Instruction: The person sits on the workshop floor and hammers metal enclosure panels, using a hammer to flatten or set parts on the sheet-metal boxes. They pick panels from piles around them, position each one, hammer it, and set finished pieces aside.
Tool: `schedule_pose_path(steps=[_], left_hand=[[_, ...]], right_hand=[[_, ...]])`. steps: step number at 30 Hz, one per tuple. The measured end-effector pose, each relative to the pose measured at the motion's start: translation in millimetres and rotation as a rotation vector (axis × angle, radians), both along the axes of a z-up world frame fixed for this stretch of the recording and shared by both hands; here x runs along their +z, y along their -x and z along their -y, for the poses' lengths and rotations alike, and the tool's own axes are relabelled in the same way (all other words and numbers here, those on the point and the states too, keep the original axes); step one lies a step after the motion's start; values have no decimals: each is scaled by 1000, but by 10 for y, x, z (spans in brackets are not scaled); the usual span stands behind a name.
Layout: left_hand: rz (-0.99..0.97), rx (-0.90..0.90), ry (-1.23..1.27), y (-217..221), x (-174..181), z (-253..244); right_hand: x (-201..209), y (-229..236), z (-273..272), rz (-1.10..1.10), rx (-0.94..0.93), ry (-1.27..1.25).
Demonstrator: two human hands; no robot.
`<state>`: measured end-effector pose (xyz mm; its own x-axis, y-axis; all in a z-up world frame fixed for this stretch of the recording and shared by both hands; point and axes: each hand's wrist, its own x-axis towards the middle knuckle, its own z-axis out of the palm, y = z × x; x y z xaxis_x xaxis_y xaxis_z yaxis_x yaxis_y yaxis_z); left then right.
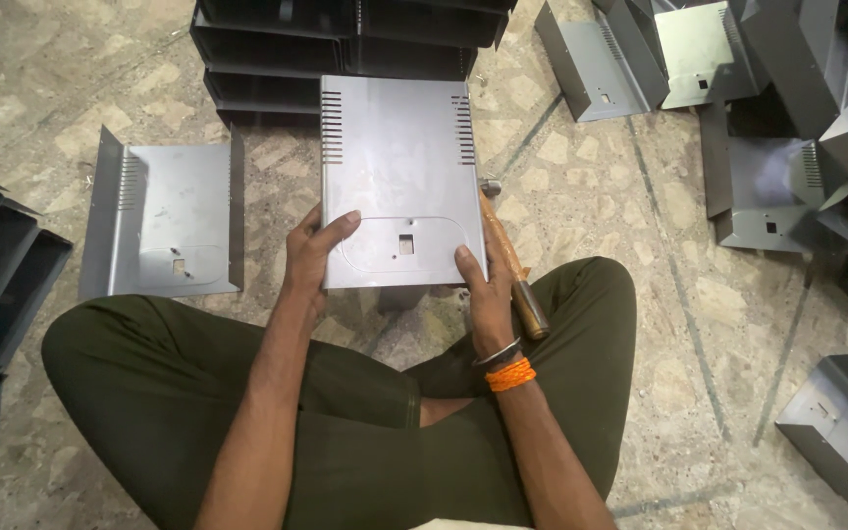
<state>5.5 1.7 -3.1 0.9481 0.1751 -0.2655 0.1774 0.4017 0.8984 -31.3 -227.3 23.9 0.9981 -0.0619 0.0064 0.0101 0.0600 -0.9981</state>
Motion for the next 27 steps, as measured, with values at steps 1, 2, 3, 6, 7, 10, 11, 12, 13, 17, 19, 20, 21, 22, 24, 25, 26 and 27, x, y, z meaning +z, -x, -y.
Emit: schedule_pose_path(steps=[1, 2, 3, 6, 7, 10, 11, 12, 13, 17, 19, 20, 21, 22, 24, 25, 26, 27], left_hand=[[2, -1, 0, -8, -7, -2], [-2, -2, 1, -11, -16, -2], [-6, -2, 2, -14, -26, -3], [2, 5, 29, -11, -8, -2], [1, 5, 30, -6, -4, -2], [-21, 16, 35, 4, 13, 3], [-23, 18, 19, 12, 19, 3], [-25, 20, 2, 13, 30, -6], [-23, 20, 1, 25, 44, -11], [-10, 23, 42, 50, 92, 12], [-11, 23, 59, 76, 117, 2], [-25, 23, 49, 79, 141, 10], [-40, 22, 38, 81, 168, 20], [-35, 19, 39, 68, 132, 24], [28, 47, 62, 46, 55, 30], [30, 45, 63, 34, 69, 35], [-8, 50, 32, 41, 78, 30], [-46, 55, 1, 50, 87, 23]], right_hand=[[-11, -6, 1, 2, -1, 0], [-23, -9, 4, 42, -2, 1], [-36, -11, 6, 83, -2, 2], [-56, -10, 17, 86, 21, -17], [-50, -10, 17, 85, 21, -17], [-105, -45, 57, -92, 10, -47], [-175, -74, 95, -64, 9, -5], [-244, -108, 124, -35, 8, 37], [-262, -168, 177, -33, 8, 36], [-244, -530, 419, -36, -84, 394], [-286, -756, 513, -182, -211, 597], [-340, -873, 575, -134, -231, 880], [-392, -991, 640, -83, -246, 1162], [-658, -1145, 710, -81, -251, 1162], [-1194, -1455, 850, -295, 23, 1180], [-1231, -1511, 857, -294, 19, 1181], [-1277, -1555, 849, -323, -33, 1189], [-1325, -1597, 839, -352, -85, 1197]])
